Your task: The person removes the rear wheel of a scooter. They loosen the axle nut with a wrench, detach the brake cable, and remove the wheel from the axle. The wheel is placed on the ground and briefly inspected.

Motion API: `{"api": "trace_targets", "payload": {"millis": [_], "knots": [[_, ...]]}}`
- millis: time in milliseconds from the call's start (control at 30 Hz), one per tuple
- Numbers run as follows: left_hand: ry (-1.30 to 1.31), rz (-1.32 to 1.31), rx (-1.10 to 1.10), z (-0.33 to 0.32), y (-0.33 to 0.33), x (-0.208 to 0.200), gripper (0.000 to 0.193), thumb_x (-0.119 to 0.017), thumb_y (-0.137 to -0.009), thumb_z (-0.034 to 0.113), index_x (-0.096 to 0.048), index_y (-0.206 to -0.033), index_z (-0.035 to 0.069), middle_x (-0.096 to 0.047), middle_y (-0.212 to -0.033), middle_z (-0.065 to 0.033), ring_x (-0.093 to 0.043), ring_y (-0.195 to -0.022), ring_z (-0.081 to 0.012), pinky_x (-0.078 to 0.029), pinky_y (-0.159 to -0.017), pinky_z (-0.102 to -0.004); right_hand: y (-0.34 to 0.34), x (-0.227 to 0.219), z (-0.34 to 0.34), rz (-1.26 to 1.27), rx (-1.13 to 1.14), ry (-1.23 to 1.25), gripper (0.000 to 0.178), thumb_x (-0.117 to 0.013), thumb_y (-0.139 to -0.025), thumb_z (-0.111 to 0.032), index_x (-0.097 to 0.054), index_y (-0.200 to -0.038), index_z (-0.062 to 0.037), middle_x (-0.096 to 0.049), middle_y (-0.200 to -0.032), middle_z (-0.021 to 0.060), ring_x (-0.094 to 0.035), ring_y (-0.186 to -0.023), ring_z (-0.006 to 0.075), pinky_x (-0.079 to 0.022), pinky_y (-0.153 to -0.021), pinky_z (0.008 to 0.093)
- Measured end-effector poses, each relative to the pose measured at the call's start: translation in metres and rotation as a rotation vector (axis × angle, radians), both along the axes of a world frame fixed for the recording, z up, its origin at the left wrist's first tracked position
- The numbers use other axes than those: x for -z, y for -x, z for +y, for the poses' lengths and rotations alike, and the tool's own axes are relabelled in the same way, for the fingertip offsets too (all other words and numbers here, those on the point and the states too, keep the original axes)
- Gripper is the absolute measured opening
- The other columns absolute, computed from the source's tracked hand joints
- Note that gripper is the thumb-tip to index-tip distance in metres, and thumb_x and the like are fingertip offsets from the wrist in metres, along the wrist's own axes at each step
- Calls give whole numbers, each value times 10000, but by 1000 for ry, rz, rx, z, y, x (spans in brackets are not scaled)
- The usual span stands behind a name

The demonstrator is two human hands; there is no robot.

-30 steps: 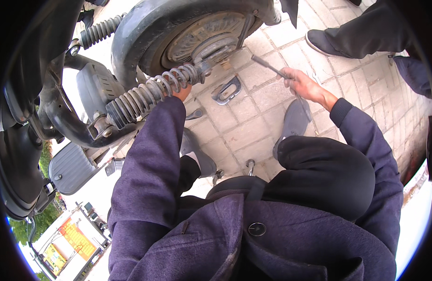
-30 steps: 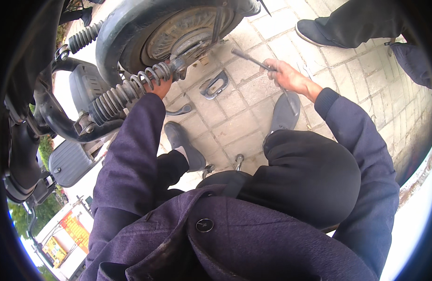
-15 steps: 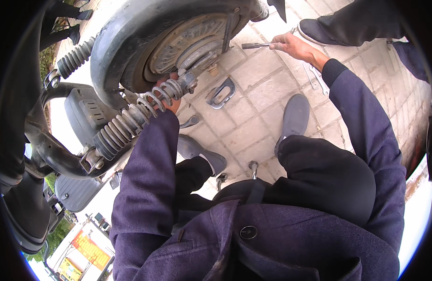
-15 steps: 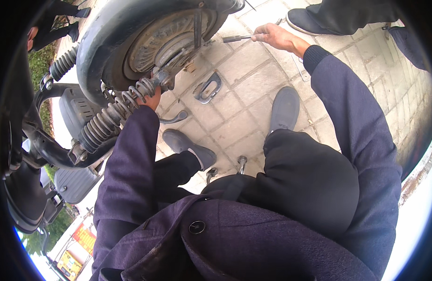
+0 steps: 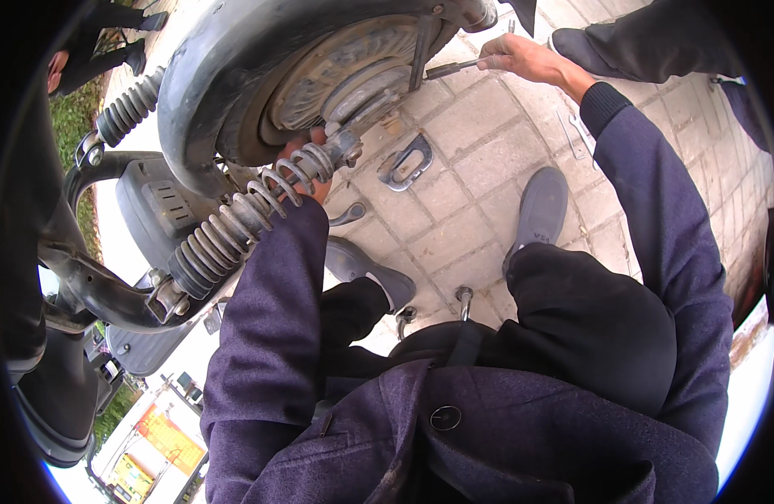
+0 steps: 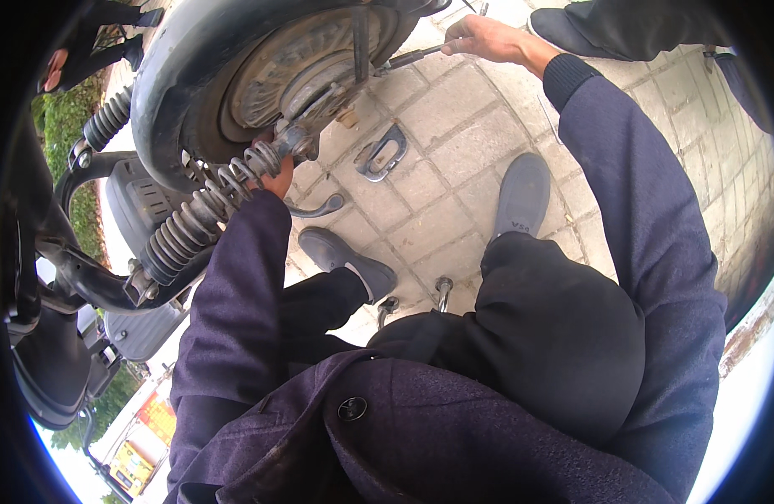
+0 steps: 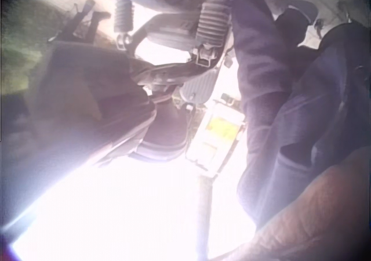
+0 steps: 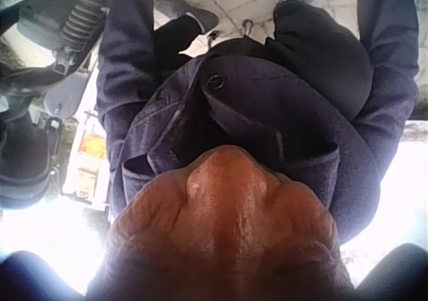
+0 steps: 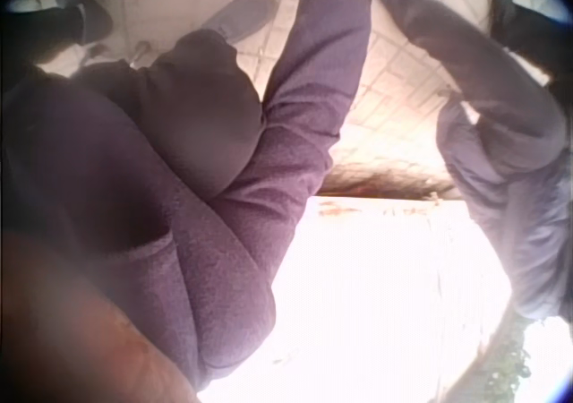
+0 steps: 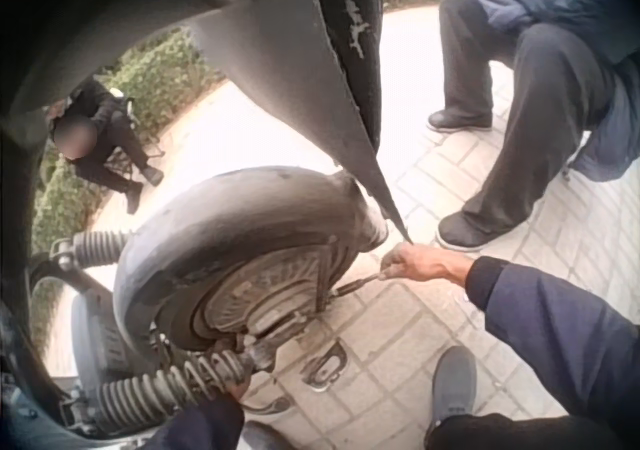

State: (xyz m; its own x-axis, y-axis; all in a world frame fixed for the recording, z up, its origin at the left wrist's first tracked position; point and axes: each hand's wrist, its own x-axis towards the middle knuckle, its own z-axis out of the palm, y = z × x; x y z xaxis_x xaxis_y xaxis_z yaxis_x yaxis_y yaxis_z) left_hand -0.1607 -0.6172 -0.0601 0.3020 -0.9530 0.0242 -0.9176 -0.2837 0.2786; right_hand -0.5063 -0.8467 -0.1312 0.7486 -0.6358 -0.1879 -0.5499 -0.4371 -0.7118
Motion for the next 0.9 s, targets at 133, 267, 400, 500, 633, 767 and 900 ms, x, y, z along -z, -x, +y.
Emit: {"api": "trace_targets", "payload": {"millis": [133, 267, 400, 500, 633, 767, 900], "knots": [[-58, 37, 6, 0, 5, -9, 325, -565, -956, 410, -719, -972, 124, -710, -948, -173, -677, -932, -379, -525, -770, -455, 3, -1, -3, 9, 8, -24, 389, -622, -970, -349, -668, -1090, 18, -676, -937, 147, -636, -906, 250, -497, -834, 383], [-44, 10, 42, -1, 7, -11, 257, -585, -956, 287, -696, -981, 57, -684, -890, -206, -660, -865, -404, -512, -734, -459, 6, 3, -4, 42, -36, 23, 393, -631, -966, -345, -672, -1108, 20, -684, -956, 150, -637, -921, 249, -495, -839, 386], [50, -9, 104, 1, 8, -13, 227, -598, -956, 239, -677, -974, 27, -666, -860, -226, -651, -836, -414, -505, -717, -466, 4, 10, -2, 17, -16, -59, 398, -640, -959, -349, -678, -1103, 20, -686, -939, 148, -637, -920, 239, -493, -849, 378], [23, 22, 101, 2, 11, -17, 225, -604, -950, 235, -672, -995, 25, -665, -891, -233, -650, -861, -413, -506, -736, -465, -2, 10, -3, 0, -36, -55, 401, -643, -956, -353, -682, -1105, 17, -688, -939, 144, -638, -920, 236, -491, -856, 375], [-34, -4, 95, -1, 14, -23, 224, -614, -930, 225, -677, -1019, 29, -672, -930, -231, -652, -885, -410, -507, -756, -465, -13, -6, -4, 71, -36, -123, 391, -647, -953, -350, -687, -1102, 9, -695, -963, 138, -639, -938, 247, -488, -872, 388], [-129, -20, 118, -2, 13, -25, 245, -615, -916, 225, -682, -1050, 32, -687, -967, -215, -660, -923, -393, -513, -806, -449, -16, -21, -5, 311, 47, -298, 290, -596, -982, -284, -704, -1094, -40, -524, -694, 17, -443, -545, 120, -362, -455, 282], [-66, -80, 71, -1, 12, -17, 261, -523, -976, 343, -693, -996, 146, -695, -988, -164, -662, -928, -395, -527, -766, -469, -16, -16, -19, 378, 24, -401, 211, -583, -987, -232, -683, -1067, -65, -502, -678, 18, -419, -531, 121, -351, -448, 283]]}}
